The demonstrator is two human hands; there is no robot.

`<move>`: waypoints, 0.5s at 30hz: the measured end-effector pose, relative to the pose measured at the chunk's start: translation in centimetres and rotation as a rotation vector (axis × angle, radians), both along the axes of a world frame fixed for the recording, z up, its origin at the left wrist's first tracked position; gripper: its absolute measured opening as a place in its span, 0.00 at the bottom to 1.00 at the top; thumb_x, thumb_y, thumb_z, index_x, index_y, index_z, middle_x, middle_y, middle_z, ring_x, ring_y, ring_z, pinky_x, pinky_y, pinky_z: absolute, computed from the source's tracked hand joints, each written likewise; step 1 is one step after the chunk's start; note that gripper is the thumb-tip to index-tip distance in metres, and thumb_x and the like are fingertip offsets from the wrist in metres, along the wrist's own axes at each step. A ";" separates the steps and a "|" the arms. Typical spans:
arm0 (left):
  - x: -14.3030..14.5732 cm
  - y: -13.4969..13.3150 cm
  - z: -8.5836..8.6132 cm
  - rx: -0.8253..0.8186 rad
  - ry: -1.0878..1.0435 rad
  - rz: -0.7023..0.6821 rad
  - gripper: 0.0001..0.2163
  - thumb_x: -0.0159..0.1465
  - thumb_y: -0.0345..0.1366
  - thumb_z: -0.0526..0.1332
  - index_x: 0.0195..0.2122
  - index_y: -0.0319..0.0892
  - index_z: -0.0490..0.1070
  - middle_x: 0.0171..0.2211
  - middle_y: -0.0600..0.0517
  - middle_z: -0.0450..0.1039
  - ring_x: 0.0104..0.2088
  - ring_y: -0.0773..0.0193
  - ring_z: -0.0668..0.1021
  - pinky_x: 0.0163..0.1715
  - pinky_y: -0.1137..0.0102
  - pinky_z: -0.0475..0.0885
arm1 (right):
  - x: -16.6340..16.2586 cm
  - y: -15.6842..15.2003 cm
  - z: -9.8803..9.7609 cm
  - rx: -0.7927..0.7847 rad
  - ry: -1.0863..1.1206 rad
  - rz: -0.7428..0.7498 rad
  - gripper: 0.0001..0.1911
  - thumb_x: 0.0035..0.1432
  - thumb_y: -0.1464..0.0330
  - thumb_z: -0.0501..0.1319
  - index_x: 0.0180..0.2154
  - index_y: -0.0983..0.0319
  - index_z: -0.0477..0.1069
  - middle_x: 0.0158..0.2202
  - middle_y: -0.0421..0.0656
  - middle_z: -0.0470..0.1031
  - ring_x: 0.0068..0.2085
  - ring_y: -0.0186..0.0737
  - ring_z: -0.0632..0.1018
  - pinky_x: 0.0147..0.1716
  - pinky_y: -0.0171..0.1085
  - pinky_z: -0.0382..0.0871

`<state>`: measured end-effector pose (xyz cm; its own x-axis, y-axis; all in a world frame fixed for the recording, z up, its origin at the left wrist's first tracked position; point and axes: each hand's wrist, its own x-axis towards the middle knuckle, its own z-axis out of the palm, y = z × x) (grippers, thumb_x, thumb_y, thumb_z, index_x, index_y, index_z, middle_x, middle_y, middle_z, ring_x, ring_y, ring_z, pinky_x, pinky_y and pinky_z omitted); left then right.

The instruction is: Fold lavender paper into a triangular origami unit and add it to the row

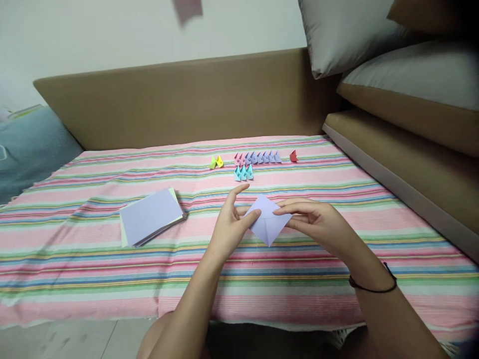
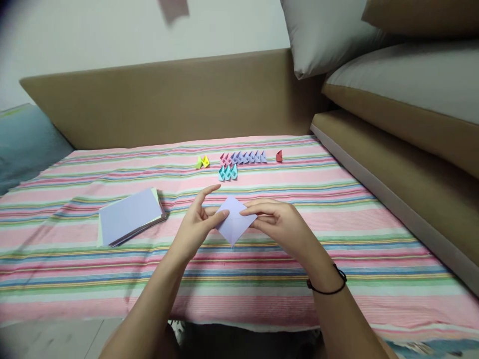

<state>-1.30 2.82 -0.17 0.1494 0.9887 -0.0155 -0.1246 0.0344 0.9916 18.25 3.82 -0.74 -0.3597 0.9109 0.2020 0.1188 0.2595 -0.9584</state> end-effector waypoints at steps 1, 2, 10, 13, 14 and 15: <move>0.0 0.0 0.0 0.034 -0.003 -0.007 0.32 0.55 0.37 0.65 0.60 0.45 0.54 0.27 0.53 0.77 0.25 0.66 0.76 0.24 0.75 0.68 | 0.1 0.0 0.0 -0.005 -0.014 -0.001 0.09 0.51 0.66 0.65 0.37 0.56 0.79 0.47 0.45 0.76 0.51 0.49 0.74 0.45 0.43 0.75; -0.1 0.0 -0.1 0.069 0.007 -0.009 0.30 0.56 0.36 0.64 0.59 0.46 0.58 0.30 0.51 0.78 0.26 0.66 0.77 0.24 0.75 0.68 | 0.2 0.0 0.1 -0.014 -0.026 -0.003 0.09 0.50 0.65 0.66 0.37 0.56 0.79 0.47 0.45 0.76 0.50 0.49 0.75 0.44 0.43 0.75; 0.1 -0.1 -0.4 0.196 0.184 0.033 0.10 0.58 0.34 0.62 0.40 0.42 0.78 0.41 0.48 0.78 0.35 0.62 0.78 0.30 0.74 0.71 | 0.2 -0.1 0.6 -0.004 -0.052 -0.043 0.08 0.51 0.62 0.66 0.33 0.58 0.78 0.38 0.43 0.79 0.42 0.44 0.79 0.43 0.41 0.74; 0.4 -0.1 -0.4 0.190 0.154 0.047 0.11 0.56 0.33 0.64 0.40 0.41 0.78 0.40 0.47 0.79 0.34 0.63 0.78 0.29 0.74 0.71 | 0.1 0.1 0.3 -0.070 0.037 -0.088 0.09 0.50 0.61 0.67 0.31 0.60 0.76 0.34 0.43 0.79 0.39 0.42 0.80 0.42 0.39 0.74; 0.5 -0.1 -0.5 0.182 0.137 0.051 0.11 0.56 0.34 0.64 0.40 0.40 0.78 0.40 0.47 0.79 0.33 0.63 0.78 0.28 0.74 0.71 | 0.0 0.1 0.2 -0.103 0.073 -0.106 0.09 0.49 0.61 0.68 0.31 0.60 0.76 0.33 0.42 0.79 0.38 0.41 0.80 0.41 0.39 0.75; 0.6 0.0 -0.5 0.173 0.120 0.058 0.11 0.55 0.34 0.65 0.40 0.40 0.78 0.39 0.47 0.79 0.32 0.63 0.79 0.28 0.74 0.71 | -0.1 0.2 0.1 -0.136 0.108 -0.122 0.10 0.48 0.61 0.68 0.30 0.60 0.75 0.33 0.42 0.79 0.37 0.41 0.80 0.41 0.38 0.75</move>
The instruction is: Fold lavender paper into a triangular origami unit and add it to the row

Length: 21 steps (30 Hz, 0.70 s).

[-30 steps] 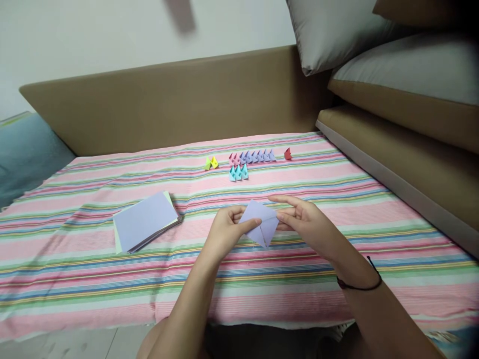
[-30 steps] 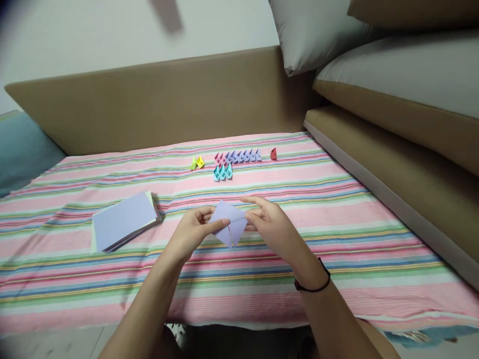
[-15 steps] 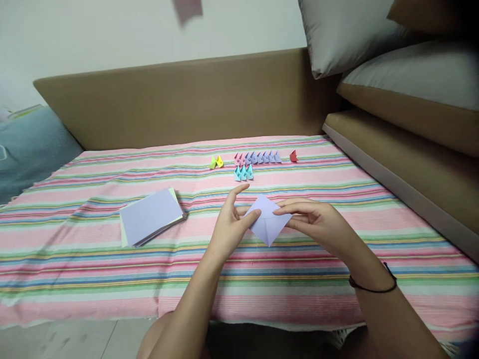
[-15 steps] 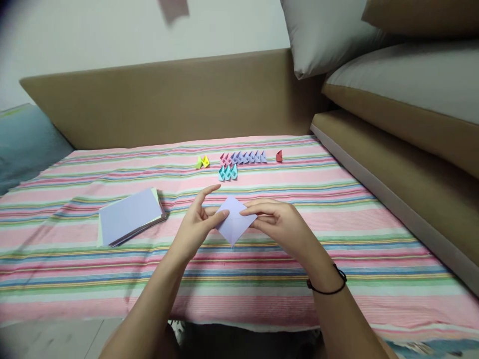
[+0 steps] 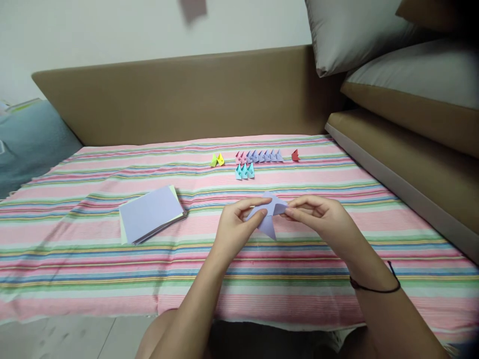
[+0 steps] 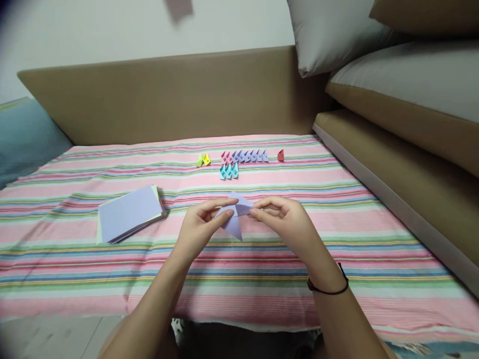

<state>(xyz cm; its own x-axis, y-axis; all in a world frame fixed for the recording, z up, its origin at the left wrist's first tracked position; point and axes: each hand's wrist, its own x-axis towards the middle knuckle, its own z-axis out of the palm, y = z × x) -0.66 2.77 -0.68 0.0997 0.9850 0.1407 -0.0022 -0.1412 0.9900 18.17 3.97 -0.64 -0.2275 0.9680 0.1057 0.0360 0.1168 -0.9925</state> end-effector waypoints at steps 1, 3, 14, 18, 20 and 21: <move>0.1 0.0 -0.1 -0.010 -0.016 0.006 0.12 0.55 0.34 0.65 0.40 0.40 0.78 0.39 0.47 0.79 0.32 0.63 0.79 0.28 0.73 0.71 | -0.1 0.0 -0.1 -0.028 0.030 -0.013 0.10 0.48 0.61 0.68 0.30 0.61 0.74 0.32 0.42 0.79 0.37 0.40 0.80 0.41 0.38 0.75; 0.3 0.0 -0.2 -0.033 -0.045 0.018 0.13 0.53 0.35 0.67 0.40 0.41 0.78 0.39 0.47 0.79 0.32 0.62 0.79 0.28 0.73 0.72 | -0.3 0.0 -0.2 -0.069 0.073 -0.039 0.11 0.47 0.61 0.69 0.29 0.61 0.73 0.31 0.42 0.79 0.36 0.40 0.80 0.41 0.38 0.75; 1.4 -0.1 -0.2 -0.041 -0.092 0.102 0.14 0.47 0.33 0.71 0.36 0.40 0.75 0.32 0.50 0.79 0.33 0.61 0.78 0.31 0.71 0.72 | -1.6 -0.5 -0.1 -0.116 0.171 -0.192 0.14 0.44 0.61 0.70 0.24 0.62 0.70 0.25 0.40 0.76 0.31 0.37 0.79 0.36 0.37 0.76; 1.6 -0.3 0.2 0.000 -0.104 0.086 0.15 0.49 0.31 0.70 0.38 0.41 0.72 0.34 0.51 0.77 0.33 0.64 0.78 0.30 0.74 0.71 | -1.7 -0.5 -0.2 -0.077 0.163 -0.198 0.12 0.45 0.63 0.70 0.25 0.62 0.70 0.25 0.40 0.76 0.30 0.36 0.79 0.34 0.35 0.75; 1.6 -0.4 0.4 0.002 -0.132 0.084 0.21 0.49 0.31 0.69 0.44 0.42 0.69 0.35 0.51 0.78 0.33 0.64 0.78 0.31 0.75 0.71 | -1.8 -0.6 -0.3 -0.053 0.157 -0.198 0.12 0.45 0.64 0.70 0.25 0.62 0.70 0.25 0.41 0.77 0.30 0.37 0.79 0.34 0.35 0.75; 1.6 -0.5 0.6 -0.015 -0.145 0.087 0.23 0.50 0.31 0.69 0.48 0.43 0.67 0.34 0.51 0.78 0.33 0.64 0.78 0.30 0.74 0.72 | -1.8 -0.6 -0.3 -0.042 0.156 -0.191 0.11 0.46 0.64 0.70 0.26 0.62 0.70 0.26 0.41 0.77 0.30 0.37 0.79 0.34 0.36 0.75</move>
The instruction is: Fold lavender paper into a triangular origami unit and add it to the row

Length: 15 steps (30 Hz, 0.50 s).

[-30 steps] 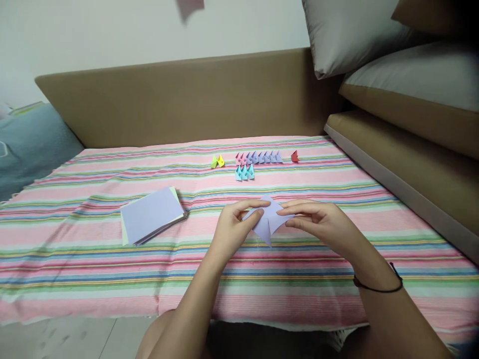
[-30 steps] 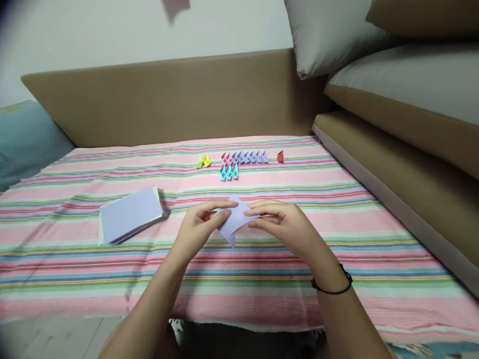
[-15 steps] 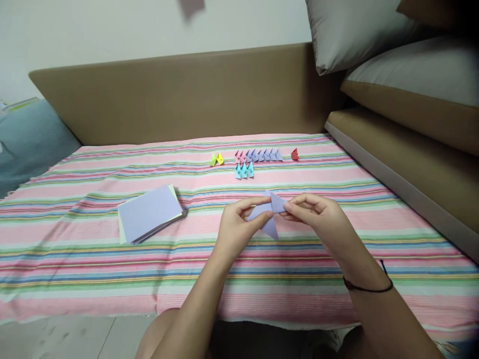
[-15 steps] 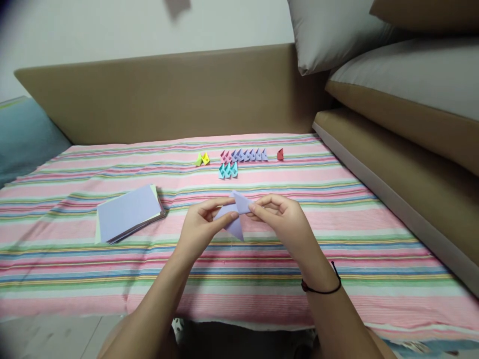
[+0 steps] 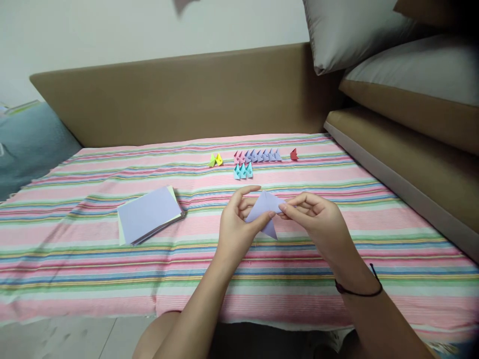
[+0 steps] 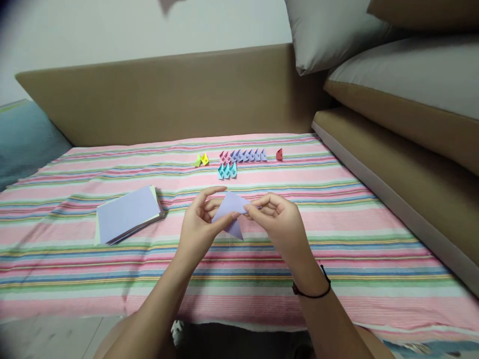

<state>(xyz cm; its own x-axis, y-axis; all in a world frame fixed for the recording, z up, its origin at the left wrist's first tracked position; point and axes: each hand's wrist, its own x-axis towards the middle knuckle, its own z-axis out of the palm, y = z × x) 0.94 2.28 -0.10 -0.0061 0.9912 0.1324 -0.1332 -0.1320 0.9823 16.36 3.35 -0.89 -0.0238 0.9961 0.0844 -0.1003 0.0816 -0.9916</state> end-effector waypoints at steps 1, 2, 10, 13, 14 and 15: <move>0.0 -0.1 0.1 -0.024 -0.007 0.003 0.24 0.51 0.33 0.69 0.49 0.43 0.66 0.32 0.51 0.78 0.32 0.64 0.79 0.29 0.74 0.71 | 0.0 -0.1 0.0 0.012 -0.001 0.009 0.11 0.46 0.64 0.70 0.26 0.62 0.70 0.26 0.42 0.77 0.31 0.38 0.79 0.35 0.37 0.75; 0.0 -0.1 0.3 -0.048 -0.006 0.006 0.22 0.52 0.34 0.68 0.49 0.42 0.68 0.32 0.50 0.78 0.31 0.63 0.79 0.28 0.74 0.71 | 0.0 -0.1 0.0 0.024 -0.002 0.019 0.11 0.46 0.64 0.70 0.26 0.62 0.70 0.27 0.42 0.77 0.32 0.39 0.79 0.35 0.37 0.75; -0.2 -0.5 0.9 -0.108 0.013 0.011 0.10 0.53 0.40 0.67 0.30 0.38 0.77 0.29 0.49 0.79 0.27 0.64 0.78 0.26 0.73 0.70 | -0.1 -0.5 0.4 0.089 -0.025 0.034 0.10 0.47 0.64 0.69 0.26 0.60 0.70 0.27 0.40 0.75 0.32 0.40 0.79 0.35 0.38 0.75; -0.2 -0.6 1.0 -0.122 0.013 0.013 0.11 0.52 0.41 0.68 0.30 0.38 0.77 0.28 0.49 0.79 0.26 0.64 0.77 0.25 0.73 0.70 | -0.1 -0.6 0.5 0.086 -0.033 0.039 0.11 0.47 0.63 0.69 0.26 0.60 0.70 0.26 0.41 0.75 0.32 0.40 0.79 0.33 0.38 0.75; -0.2 -0.6 1.0 -0.127 0.016 0.011 0.11 0.52 0.41 0.68 0.30 0.38 0.77 0.27 0.49 0.78 0.25 0.64 0.77 0.25 0.73 0.69 | -0.1 -0.7 0.5 0.086 -0.036 0.040 0.11 0.47 0.63 0.69 0.26 0.60 0.69 0.26 0.41 0.75 0.31 0.40 0.79 0.33 0.38 0.75; -0.3 -0.6 1.0 -0.130 0.020 0.008 0.11 0.52 0.41 0.68 0.30 0.38 0.76 0.26 0.50 0.78 0.24 0.65 0.76 0.24 0.73 0.69 | -0.1 -0.7 0.5 0.086 -0.039 0.044 0.11 0.47 0.63 0.69 0.26 0.60 0.69 0.26 0.41 0.75 0.31 0.40 0.79 0.33 0.38 0.75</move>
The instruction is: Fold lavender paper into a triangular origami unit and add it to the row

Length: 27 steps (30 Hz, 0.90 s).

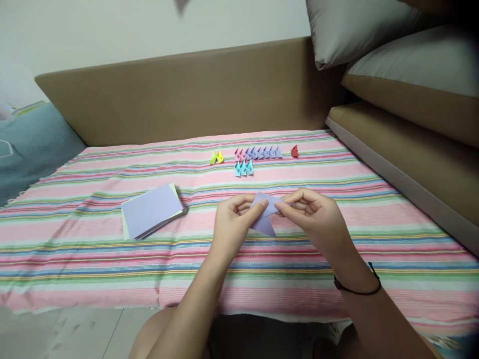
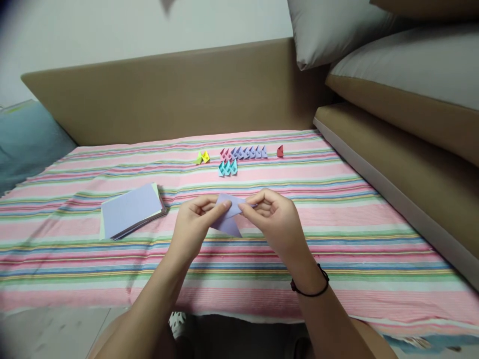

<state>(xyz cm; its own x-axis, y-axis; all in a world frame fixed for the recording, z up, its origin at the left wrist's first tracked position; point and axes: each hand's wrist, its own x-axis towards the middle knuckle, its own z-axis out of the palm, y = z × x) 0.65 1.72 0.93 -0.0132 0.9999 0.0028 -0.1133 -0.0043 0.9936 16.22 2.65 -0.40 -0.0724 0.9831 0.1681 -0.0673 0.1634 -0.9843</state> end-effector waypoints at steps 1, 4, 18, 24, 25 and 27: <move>-0.1 0.0 0.0 -0.002 0.004 -0.004 0.11 0.52 0.41 0.68 0.30 0.38 0.76 0.25 0.51 0.77 0.24 0.66 0.75 0.24 0.74 0.68 | 0.0 0.0 0.0 0.001 -0.003 0.006 0.11 0.47 0.63 0.69 0.26 0.61 0.69 0.26 0.41 0.75 0.32 0.40 0.79 0.33 0.38 0.75; -0.3 0.1 0.0 -0.005 0.020 -0.011 0.12 0.52 0.42 0.68 0.30 0.38 0.74 0.20 0.54 0.74 0.20 0.70 0.72 0.21 0.76 0.63 | 0.1 0.1 -0.2 0.000 -0.010 0.030 0.12 0.48 0.63 0.69 0.27 0.61 0.68 0.27 0.41 0.75 0.32 0.40 0.79 0.33 0.38 0.74; -0.1 1.1 -0.9 -0.095 -0.175 0.096 0.12 0.48 0.40 0.69 0.20 0.38 0.69 0.15 0.59 0.63 0.17 0.76 0.63 0.17 0.77 0.56 | -0.7 0.3 -0.1 -0.268 0.147 0.184 0.14 0.52 0.56 0.63 0.28 0.61 0.69 0.29 0.41 0.74 0.33 0.36 0.76 0.36 0.35 0.71; -0.2 1.2 -1.3 -0.137 -0.179 0.132 0.14 0.48 0.39 0.70 0.16 0.38 0.67 0.14 0.59 0.59 0.16 0.77 0.60 0.17 0.77 0.56 | -1.7 0.3 -0.7 -0.255 0.040 0.160 0.17 0.53 0.57 0.62 0.21 0.61 0.64 0.20 0.35 0.59 0.22 0.30 0.61 0.21 0.32 0.55; -0.2 1.1 -1.3 -0.137 -0.169 0.137 0.14 0.48 0.39 0.70 0.16 0.38 0.67 0.13 0.59 0.59 0.16 0.76 0.59 0.17 0.76 0.56 | -1.7 0.3 -0.7 -0.250 0.028 0.147 0.17 0.53 0.57 0.62 0.21 0.61 0.64 0.19 0.35 0.58 0.22 0.30 0.59 0.21 0.32 0.53; -0.2 1.1 -1.3 -0.139 -0.152 0.150 0.14 0.48 0.40 0.70 0.16 0.38 0.68 0.13 0.59 0.59 0.16 0.76 0.59 0.17 0.76 0.56 | -1.8 0.2 -0.7 -0.242 0.010 0.136 0.17 0.53 0.57 0.62 0.21 0.61 0.64 0.19 0.35 0.58 0.22 0.30 0.59 0.21 0.33 0.52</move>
<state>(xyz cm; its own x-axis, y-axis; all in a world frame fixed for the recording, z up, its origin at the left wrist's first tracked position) 0.49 2.82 -0.40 -0.1513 0.9774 -0.1476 -0.2699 0.1028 0.9574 14.41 2.90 -1.11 -0.2055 0.9762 -0.0690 -0.0826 -0.0875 -0.9927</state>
